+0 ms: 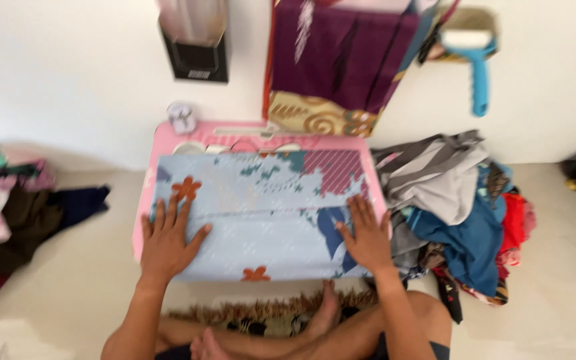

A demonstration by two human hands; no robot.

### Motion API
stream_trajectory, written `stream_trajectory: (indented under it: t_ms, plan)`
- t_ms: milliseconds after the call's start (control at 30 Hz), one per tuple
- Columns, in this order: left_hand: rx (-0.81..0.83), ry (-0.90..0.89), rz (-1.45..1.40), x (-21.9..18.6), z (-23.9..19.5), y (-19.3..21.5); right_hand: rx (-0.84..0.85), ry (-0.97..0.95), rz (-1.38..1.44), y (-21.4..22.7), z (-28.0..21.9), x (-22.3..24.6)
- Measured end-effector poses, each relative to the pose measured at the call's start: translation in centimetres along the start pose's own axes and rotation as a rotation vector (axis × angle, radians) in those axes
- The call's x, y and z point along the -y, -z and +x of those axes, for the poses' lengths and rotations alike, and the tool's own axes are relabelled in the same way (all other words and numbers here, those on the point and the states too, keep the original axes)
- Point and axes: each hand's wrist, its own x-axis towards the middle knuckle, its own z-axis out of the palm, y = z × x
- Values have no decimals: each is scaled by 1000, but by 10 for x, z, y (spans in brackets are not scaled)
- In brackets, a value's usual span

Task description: The person sits on the floor and uses a blue lint roller to roll over a piece of patterned fabric laid on a pink Hello Kitty tray. The person folds the fabric multiple times and continues to roll it with the lint roller.

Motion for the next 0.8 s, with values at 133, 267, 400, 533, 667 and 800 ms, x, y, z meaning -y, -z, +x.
stream_trajectory:
  t_ms: [133,267,400,533,667,800]
  plan:
    - [-293,-107,14,33,20,-59,-2,-3,-107,-12,3,-11]
    - [-274,-75,55,47,32,-76,83,-22,111,15,9,-11]
    - [-326,-18,166,72,54,-116,-119,-175,557,78,36,-27]
    - [-357,47,198,92,83,-157,-848,36,534,169,93,-38]
    - [-605,-60,145,112,108,-200,-958,-41,156,227,152,-61]
    - [-628,-51,102,126,120,-218,-652,-247,272,233,192,-84]
